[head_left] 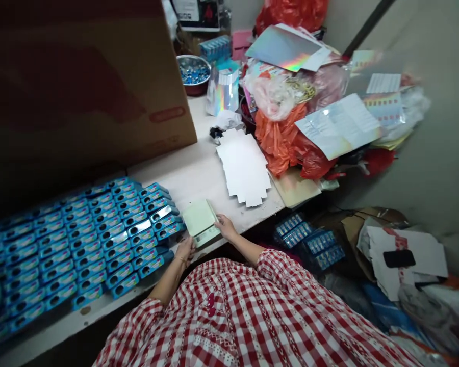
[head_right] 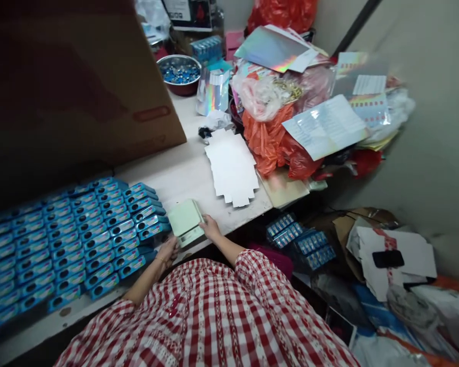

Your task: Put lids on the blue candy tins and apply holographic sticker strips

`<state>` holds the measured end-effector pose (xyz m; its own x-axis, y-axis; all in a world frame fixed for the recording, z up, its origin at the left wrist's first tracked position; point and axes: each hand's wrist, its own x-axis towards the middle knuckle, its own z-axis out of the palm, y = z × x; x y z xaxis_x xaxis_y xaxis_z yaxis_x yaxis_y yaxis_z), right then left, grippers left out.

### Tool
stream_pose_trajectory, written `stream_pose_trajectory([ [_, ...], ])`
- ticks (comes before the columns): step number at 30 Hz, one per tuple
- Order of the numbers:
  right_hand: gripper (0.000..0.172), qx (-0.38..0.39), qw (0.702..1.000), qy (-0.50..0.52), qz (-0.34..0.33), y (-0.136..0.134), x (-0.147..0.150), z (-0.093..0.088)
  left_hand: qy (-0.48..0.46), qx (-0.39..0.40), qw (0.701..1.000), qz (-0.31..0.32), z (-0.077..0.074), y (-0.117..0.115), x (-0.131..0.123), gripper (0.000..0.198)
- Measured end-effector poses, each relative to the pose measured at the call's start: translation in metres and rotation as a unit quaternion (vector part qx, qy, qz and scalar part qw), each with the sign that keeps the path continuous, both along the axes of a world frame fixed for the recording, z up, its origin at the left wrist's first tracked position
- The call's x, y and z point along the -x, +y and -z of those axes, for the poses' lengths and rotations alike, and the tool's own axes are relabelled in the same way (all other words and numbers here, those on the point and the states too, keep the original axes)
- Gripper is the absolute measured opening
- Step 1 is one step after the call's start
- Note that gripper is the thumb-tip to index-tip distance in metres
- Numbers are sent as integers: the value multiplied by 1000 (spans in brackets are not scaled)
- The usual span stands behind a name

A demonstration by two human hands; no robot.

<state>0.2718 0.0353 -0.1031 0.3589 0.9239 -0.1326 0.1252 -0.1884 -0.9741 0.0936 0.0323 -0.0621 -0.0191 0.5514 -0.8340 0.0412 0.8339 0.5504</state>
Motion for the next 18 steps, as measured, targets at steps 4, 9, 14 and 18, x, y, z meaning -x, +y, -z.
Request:
stream_pose_trajectory([
  [4,32,61,977,200,40,-14,-29,-27,-89,7,995,41,-11,1,-12,36],
  [9,39,8,942,288,170,-38,-93,-59,-158,-5,981,112,-31,7,-37,53],
  [14,47,-37,909,313,273,-46,-172,-78,-132,18,986,102,-35,12,-34,44],
  [18,41,-114,880,308,342,-29,-229,-96,-113,25,992,50,-34,7,-12,37],
])
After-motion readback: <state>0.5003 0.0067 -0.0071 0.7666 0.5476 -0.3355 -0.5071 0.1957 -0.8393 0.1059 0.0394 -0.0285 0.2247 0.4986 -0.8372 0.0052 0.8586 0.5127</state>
